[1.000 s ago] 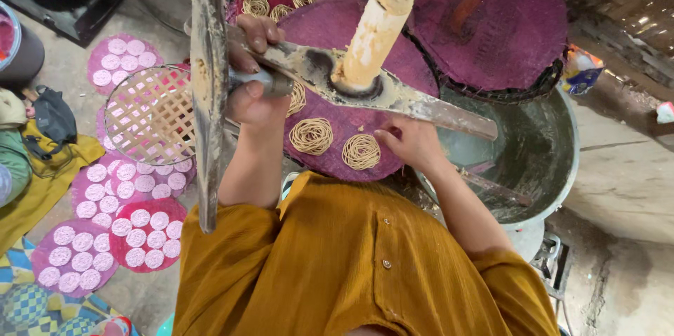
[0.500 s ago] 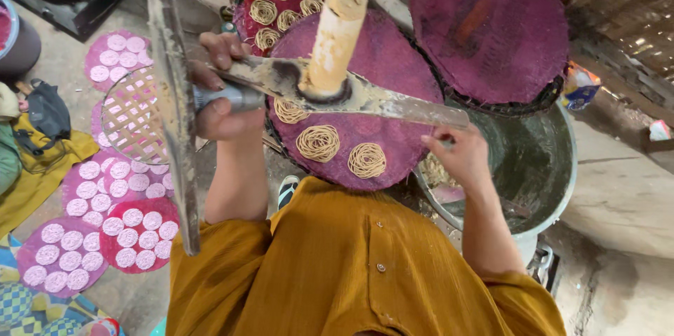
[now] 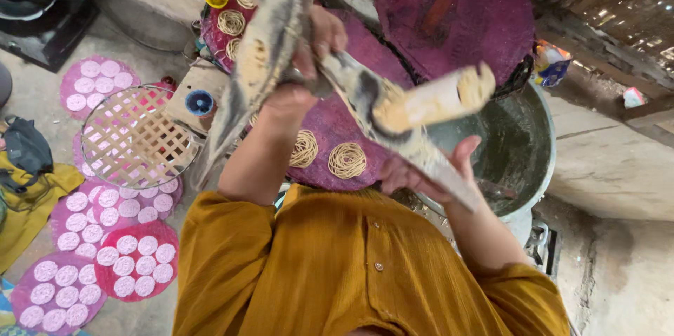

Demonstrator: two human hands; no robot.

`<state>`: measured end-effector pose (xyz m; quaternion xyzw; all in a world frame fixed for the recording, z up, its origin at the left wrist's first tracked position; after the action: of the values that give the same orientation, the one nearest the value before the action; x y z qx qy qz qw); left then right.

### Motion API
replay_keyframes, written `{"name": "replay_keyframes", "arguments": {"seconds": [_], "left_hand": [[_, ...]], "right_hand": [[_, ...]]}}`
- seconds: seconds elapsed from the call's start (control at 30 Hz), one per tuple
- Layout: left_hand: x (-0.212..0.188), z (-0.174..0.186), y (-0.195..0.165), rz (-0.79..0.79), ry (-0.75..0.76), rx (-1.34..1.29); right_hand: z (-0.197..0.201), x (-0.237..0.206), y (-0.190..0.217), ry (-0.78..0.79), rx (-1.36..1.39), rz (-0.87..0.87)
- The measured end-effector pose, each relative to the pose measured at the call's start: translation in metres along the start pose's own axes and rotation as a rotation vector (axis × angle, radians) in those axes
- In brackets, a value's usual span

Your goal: The person operates a manual lever noodle press, loading dough into the press cylinder and pulling the lever to extrude noodle strands. They cut the extruded noodles and place each finished noodle nest onto round pink drying trays, repeating the cycle.

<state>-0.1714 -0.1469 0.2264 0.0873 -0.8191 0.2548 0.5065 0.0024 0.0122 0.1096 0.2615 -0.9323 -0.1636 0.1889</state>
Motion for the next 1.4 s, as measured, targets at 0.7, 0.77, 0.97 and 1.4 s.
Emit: {"name": "replay_keyframes", "arguments": {"seconds": [0.7, 0.77, 0.97, 1.4], "left_hand": [[-0.045, -0.046, 0.048, -0.068, 0.568, 1.477], [-0.050, -0.044, 0.057, 0.004, 0.625, 1.513], [-0.063, -0.053, 0.056, 0.017, 0.604, 1.402], [-0.055, -0.069, 0.099, 0.253, 0.675, 1.117]], "right_hand": [[-0.097, 0.001, 0.081, -0.346, -2.190, 0.581], [-0.102, 0.008, 0.067, -0.307, -2.267, 0.546], [-0.083, 0.020, 0.045, -0.376, -2.246, 0.461], [0.038, -0.058, 0.054, -0.674, -0.742, -0.156]]}}
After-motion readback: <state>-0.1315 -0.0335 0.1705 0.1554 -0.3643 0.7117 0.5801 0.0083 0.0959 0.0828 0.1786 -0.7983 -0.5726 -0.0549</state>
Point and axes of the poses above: each hand's wrist, its own x-axis towards the middle knuckle, its own z-axis out of the back of the hand, y = z × x, the point moved 10 cm from there along x, towards the middle knuckle, and after that the axes turned 14 degrees about x, right-handed, at the moved point
